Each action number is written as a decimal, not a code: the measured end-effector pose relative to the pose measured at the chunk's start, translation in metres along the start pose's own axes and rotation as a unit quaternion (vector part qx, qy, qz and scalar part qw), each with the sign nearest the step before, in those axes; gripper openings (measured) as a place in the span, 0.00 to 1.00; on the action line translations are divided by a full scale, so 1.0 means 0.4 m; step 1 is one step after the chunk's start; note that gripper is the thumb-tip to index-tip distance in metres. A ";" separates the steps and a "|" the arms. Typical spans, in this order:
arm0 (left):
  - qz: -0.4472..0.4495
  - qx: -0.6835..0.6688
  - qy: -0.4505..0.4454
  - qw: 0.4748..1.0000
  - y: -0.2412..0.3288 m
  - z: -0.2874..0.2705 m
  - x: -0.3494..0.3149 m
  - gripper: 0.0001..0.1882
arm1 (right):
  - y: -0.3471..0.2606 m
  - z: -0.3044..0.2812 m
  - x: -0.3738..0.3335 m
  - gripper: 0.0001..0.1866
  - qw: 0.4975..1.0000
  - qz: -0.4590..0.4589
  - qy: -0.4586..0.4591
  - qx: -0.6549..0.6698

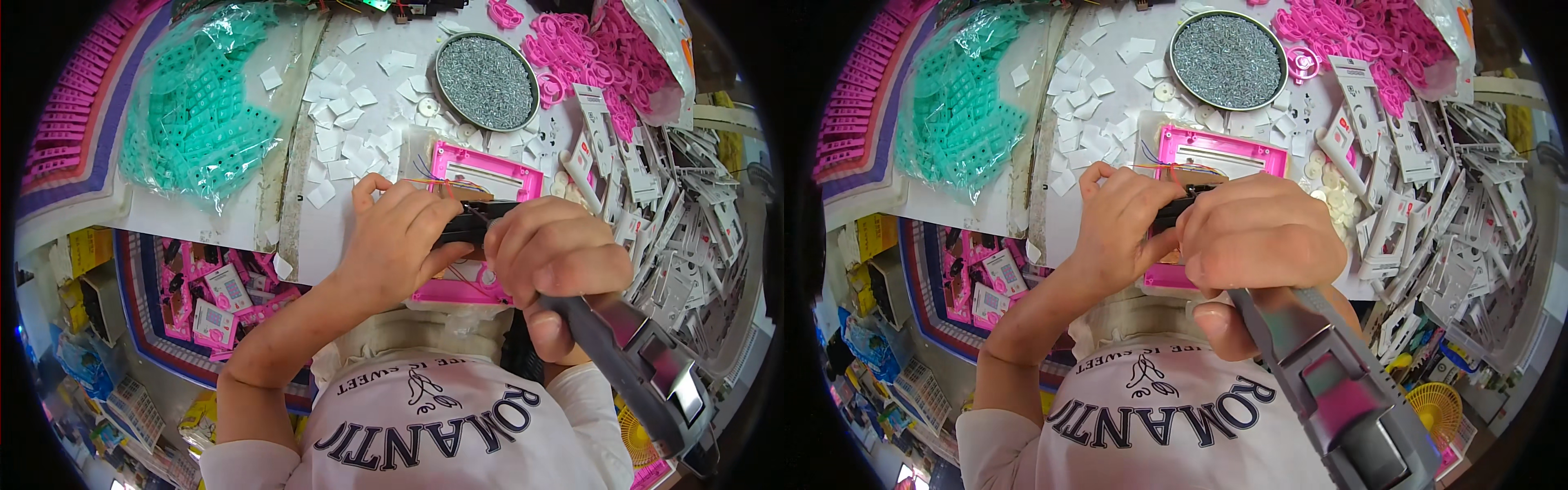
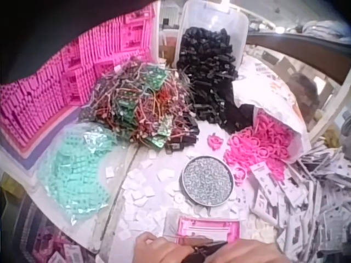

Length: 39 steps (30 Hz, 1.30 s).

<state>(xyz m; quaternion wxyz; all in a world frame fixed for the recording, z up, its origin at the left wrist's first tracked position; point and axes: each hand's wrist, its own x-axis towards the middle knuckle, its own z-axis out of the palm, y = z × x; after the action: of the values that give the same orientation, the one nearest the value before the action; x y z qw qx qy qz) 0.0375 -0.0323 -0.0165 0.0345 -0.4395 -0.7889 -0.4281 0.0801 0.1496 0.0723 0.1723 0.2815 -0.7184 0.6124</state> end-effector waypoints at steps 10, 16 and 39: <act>0.014 -0.014 0.005 1.000 -0.007 0.001 0.000 0.22 | 0.018 0.001 0.016 0.14 0.999 0.023 -0.007 0.022; 0.037 -0.019 0.009 0.999 -0.014 0.004 -0.005 0.22 | 0.032 0.004 0.026 0.13 0.998 0.029 0.000 0.047; -0.118 -0.258 0.067 0.956 -0.046 0.062 -0.019 0.42 | 0.043 -0.148 -0.052 0.15 0.884 0.426 -0.021 -0.190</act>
<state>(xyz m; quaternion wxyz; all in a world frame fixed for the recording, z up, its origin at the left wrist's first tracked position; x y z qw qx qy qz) 0.0367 -0.0245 -0.0473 -0.0783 -0.3076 -0.6935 -0.6468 0.0801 0.2132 0.0577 -0.0700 -0.0767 -0.8751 0.4727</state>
